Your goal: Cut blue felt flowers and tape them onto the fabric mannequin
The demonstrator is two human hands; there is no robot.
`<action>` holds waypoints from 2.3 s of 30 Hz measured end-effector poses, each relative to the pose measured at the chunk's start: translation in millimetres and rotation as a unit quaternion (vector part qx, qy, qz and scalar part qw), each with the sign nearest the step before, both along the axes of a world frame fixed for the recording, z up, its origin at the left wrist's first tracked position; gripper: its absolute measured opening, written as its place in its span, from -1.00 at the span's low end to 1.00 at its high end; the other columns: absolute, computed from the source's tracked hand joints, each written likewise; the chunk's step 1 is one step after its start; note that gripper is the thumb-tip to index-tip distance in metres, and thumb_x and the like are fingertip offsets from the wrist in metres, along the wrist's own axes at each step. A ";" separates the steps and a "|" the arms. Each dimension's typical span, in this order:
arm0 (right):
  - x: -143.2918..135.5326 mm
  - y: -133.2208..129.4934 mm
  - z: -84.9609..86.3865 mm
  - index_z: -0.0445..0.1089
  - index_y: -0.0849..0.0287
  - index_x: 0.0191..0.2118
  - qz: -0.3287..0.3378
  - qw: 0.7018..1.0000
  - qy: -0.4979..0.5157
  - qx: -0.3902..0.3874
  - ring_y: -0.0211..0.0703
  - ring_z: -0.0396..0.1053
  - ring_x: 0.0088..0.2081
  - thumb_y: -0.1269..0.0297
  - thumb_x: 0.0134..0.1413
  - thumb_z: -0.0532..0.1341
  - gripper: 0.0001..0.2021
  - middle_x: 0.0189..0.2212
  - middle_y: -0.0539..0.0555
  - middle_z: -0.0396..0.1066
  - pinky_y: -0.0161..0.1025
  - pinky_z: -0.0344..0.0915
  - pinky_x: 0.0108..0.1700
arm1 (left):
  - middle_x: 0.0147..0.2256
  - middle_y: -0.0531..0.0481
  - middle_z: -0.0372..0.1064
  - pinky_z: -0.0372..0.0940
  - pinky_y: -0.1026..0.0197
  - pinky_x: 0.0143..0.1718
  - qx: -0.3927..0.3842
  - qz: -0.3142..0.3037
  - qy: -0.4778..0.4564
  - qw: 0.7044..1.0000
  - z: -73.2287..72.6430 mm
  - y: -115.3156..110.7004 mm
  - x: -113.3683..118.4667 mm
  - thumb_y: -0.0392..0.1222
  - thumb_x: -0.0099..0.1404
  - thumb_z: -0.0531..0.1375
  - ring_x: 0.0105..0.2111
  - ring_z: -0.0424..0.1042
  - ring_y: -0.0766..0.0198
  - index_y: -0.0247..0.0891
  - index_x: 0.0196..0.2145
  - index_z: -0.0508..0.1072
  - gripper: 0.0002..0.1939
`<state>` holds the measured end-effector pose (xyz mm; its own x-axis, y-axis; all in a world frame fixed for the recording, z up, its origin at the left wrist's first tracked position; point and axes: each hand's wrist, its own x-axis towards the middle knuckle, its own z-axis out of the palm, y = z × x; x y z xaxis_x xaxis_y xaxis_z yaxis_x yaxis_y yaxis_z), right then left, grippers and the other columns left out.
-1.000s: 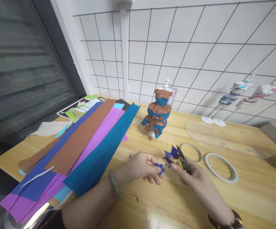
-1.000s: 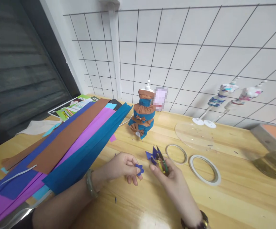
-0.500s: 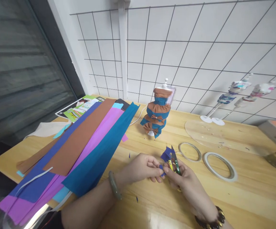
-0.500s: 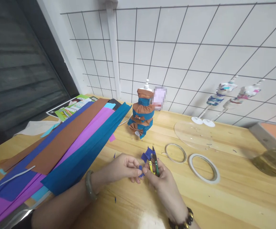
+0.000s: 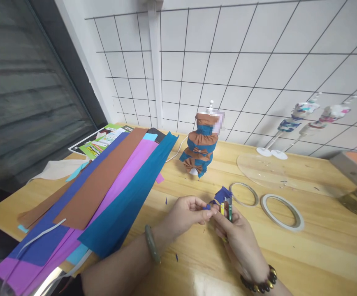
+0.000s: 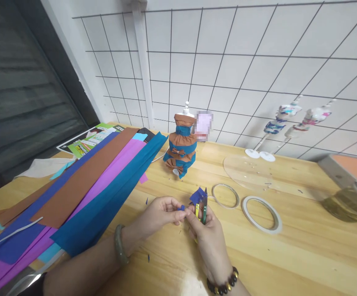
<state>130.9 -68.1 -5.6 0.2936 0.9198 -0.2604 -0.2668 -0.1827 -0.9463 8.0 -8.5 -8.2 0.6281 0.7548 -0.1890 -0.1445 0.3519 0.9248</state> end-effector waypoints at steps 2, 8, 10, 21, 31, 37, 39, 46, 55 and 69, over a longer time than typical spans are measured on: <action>0.9 -0.1 -0.1 0.28 0.19 -0.36 0.007 1.000 -0.027 0.003 -0.42 -0.06 -0.63 0.14 -0.13 0.30 -0.72 -0.57 -0.11 0.14 -0.41 -0.10 -0.62 | -0.46 -0.02 0.36 0.22 0.33 -0.41 0.002 0.002 0.004 1.000 -1.9 1.3 -0.6 -0.05 -0.05 0.31 -0.49 0.29 0.43 -0.41 -0.41 0.43 -0.66; 13.1 0.0 4.4 0.27 0.18 -0.32 0.072 0.986 -0.146 -0.021 -0.39 -0.07 -0.65 0.03 0.02 0.15 -0.71 -0.67 -0.16 0.02 -0.41 -0.07 -0.63 | -0.39 -0.07 0.40 0.21 0.31 -0.42 0.046 0.099 0.041 0.993 10.1 11.2 -10.4 -0.08 -0.07 0.32 -0.47 0.31 0.39 -0.37 -0.49 0.44 -0.72; 15.4 -0.3 6.6 0.26 0.18 -0.39 0.087 0.978 -0.189 -0.020 -0.37 -0.04 -0.65 0.01 0.06 0.09 -0.70 -0.68 -0.15 0.03 -0.40 -0.06 -0.63 | -0.20 -0.17 0.38 0.23 0.30 -0.35 0.050 0.110 0.026 0.992 17.2 13.4 -14.2 -0.10 -0.08 0.32 -0.30 0.35 0.28 -0.37 -0.55 0.43 -0.75; 13.3 -6.2 4.6 0.23 0.13 -0.16 0.133 0.872 -0.461 0.097 -0.15 0.40 -0.31 0.17 0.17 -0.03 -0.78 -0.36 0.08 0.40 -0.27 0.30 -0.26 | -0.44 -0.09 0.44 0.27 0.23 -0.24 0.026 0.026 0.039 0.999 7.1 12.7 -12.7 -0.16 -0.06 0.32 -0.39 0.40 0.30 -0.40 -0.46 0.47 -0.76; 34.6 -1.4 8.9 0.26 0.15 -0.15 0.102 0.833 -0.543 0.042 -0.04 0.42 -0.22 0.12 0.21 -0.10 -0.70 -0.23 0.17 0.44 -0.16 0.32 -0.22 | -0.44 -0.16 0.46 0.31 0.21 -0.30 0.035 -0.012 0.072 0.997 7.8 14.3 -16.8 -0.12 -0.03 0.30 -0.42 0.43 0.27 -0.42 -0.44 0.43 -0.72; 35.2 -7.8 19.8 0.26 0.12 -0.11 0.163 0.849 -0.493 0.103 -0.12 0.34 -0.11 0.11 0.21 -0.07 -0.71 -0.20 0.13 0.40 -0.21 0.26 -0.08 | -0.41 -0.14 0.45 0.33 0.21 -0.28 0.014 -0.033 0.038 0.999 9.8 11.0 -15.1 -0.11 -0.04 0.31 -0.40 0.43 0.29 -0.42 -0.42 0.42 -0.70; 34.9 -9.5 18.8 0.24 0.11 -0.09 0.189 0.836 -0.501 0.115 -0.13 0.32 -0.08 0.13 0.20 -0.05 -0.73 -0.14 0.13 0.37 -0.20 0.24 -0.06 | -0.39 -0.12 0.44 0.34 0.20 -0.27 0.009 -0.033 0.019 0.999 8.4 10.5 -15.0 -0.11 -0.05 0.32 -0.37 0.43 0.28 -0.41 -0.41 0.42 -0.69; 38.0 -9.7 20.1 0.24 0.10 -0.10 0.220 0.811 -0.529 0.118 -0.10 0.33 -0.10 0.16 0.20 -0.03 -0.76 -0.15 0.14 0.37 -0.13 0.26 -0.07 | -0.50 -0.04 0.41 0.34 0.27 -0.49 -0.001 -0.057 0.026 0.998 8.5 10.3 -17.3 -0.02 0.00 0.27 -0.55 0.44 0.29 -0.35 -0.37 0.34 -0.65; 36.6 -10.8 26.1 0.24 0.10 -0.02 0.256 0.794 -0.530 0.153 -0.11 0.37 -0.14 0.23 0.19 -0.01 -0.73 -0.13 0.16 0.39 -0.17 0.31 -0.13 | -0.57 0.03 0.36 0.29 0.33 -0.56 0.002 -0.106 0.066 0.992 19.7 10.4 -19.1 0.00 -0.10 0.31 -0.63 0.37 0.37 -0.36 -0.46 0.37 -0.63; 37.6 -12.7 30.9 0.34 0.11 -0.15 0.273 0.788 -0.529 0.156 -0.11 0.42 -0.22 0.24 0.17 0.00 -0.77 -0.23 0.14 0.45 -0.21 0.34 -0.19 | -0.54 0.01 0.37 0.29 0.31 -0.51 0.030 -0.155 0.075 0.985 15.4 11.4 -22.6 -0.03 -0.03 0.27 -0.57 0.39 0.35 -0.34 -0.47 0.39 -0.70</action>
